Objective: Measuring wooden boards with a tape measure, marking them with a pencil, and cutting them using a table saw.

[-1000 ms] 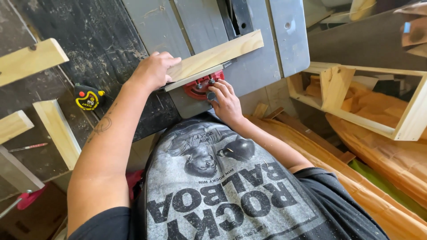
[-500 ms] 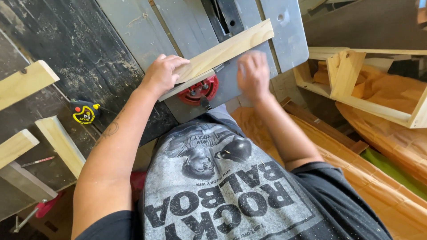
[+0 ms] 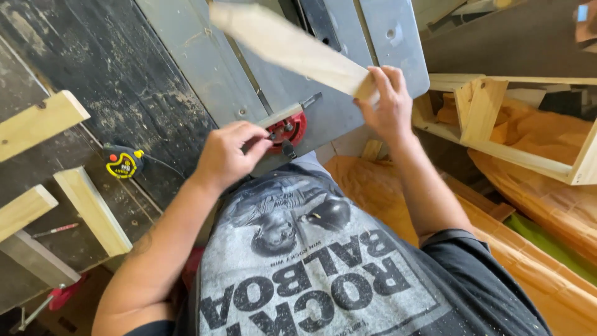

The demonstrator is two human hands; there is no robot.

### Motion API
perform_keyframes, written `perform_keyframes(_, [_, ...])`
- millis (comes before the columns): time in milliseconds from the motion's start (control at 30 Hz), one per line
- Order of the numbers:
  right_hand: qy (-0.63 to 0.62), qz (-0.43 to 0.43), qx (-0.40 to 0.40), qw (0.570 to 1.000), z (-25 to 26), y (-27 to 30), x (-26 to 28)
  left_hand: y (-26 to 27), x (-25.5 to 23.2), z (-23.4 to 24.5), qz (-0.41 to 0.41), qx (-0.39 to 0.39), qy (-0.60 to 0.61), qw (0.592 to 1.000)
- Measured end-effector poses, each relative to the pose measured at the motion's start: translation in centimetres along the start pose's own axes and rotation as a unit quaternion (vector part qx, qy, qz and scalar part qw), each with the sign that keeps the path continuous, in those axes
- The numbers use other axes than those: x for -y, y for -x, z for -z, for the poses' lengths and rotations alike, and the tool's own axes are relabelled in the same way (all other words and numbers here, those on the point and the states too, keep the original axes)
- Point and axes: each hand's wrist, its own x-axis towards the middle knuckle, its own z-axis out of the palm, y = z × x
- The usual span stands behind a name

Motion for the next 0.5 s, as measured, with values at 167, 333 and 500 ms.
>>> perform_keyframes(167, [-0.271,-0.118,-0.188,0.937,-3.1,2.5,13.8,-2.2,-5.5,-4.4,0.034,-0.147,0.039,0.988])
perform_keyframes(333, [-0.332,-0.066,-0.058,0.939,-4.8,3.6,17.4,-3.9,-1.8,0.0,0.192,-0.095,0.035,0.976])
perform_keyframes(500, [-0.186,-0.037,-0.009,0.982,-9.4,6.8,13.7,-4.2,7.0,2.2,0.109,0.025,-0.095,0.989])
